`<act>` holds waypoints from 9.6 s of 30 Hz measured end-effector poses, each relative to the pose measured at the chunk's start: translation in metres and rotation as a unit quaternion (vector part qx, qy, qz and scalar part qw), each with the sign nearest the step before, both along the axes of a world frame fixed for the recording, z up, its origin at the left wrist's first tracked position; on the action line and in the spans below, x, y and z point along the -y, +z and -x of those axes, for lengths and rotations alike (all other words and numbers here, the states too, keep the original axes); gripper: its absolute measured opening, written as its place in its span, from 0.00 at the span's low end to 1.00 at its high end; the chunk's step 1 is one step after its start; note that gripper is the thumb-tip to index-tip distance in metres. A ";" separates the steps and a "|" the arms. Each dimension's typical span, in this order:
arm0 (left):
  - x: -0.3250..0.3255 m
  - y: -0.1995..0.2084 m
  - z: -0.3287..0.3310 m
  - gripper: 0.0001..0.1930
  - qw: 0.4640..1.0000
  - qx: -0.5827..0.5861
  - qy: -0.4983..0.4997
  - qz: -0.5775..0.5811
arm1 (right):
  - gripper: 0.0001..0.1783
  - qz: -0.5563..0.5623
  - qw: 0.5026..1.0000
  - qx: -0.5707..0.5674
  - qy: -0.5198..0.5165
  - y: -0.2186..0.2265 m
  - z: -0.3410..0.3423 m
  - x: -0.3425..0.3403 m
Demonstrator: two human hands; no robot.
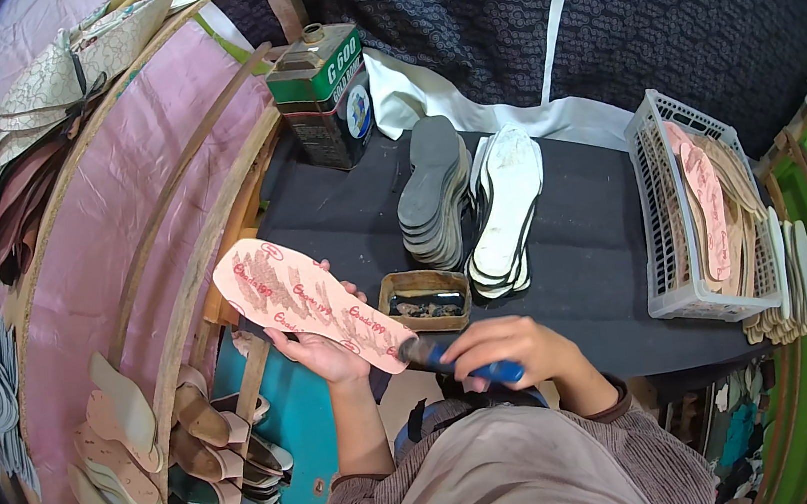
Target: The person applies adhesive to shoe insoles using a brush and places the coated insoles into a plastic basket.
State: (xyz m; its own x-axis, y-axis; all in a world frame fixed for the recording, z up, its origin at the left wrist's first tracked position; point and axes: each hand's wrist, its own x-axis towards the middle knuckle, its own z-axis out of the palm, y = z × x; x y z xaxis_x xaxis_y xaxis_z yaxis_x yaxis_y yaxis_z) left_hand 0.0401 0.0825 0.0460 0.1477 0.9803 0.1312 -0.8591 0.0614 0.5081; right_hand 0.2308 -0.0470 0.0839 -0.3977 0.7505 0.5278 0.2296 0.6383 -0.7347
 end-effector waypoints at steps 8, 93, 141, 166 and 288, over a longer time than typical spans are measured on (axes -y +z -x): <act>-0.003 -0.006 -0.001 0.39 1.000 -0.005 0.003 0.000 | 0.11 0.049 0.971 -0.053 -0.227 -0.013 -0.009 -0.011; 0.316 -0.020 -0.215 0.22 0.952 -0.099 -0.261 -0.130 | 0.27 -0.072 0.694 0.090 -0.711 -0.007 -0.289 0.290; 0.294 -0.033 -0.186 0.36 0.951 -0.184 -0.210 -0.131 | 0.16 0.414 0.843 -0.343 -0.003 -0.018 -0.172 0.243; 0.080 -0.012 -0.010 0.40 0.998 -0.026 -0.028 0.044 | 0.26 0.200 0.955 0.002 -0.221 -0.050 -0.027 0.011; 0.008 -0.007 0.032 0.38 0.998 -0.009 0.063 0.026 | 0.04 -0.039 0.998 -0.040 0.030 0.008 0.026 -0.036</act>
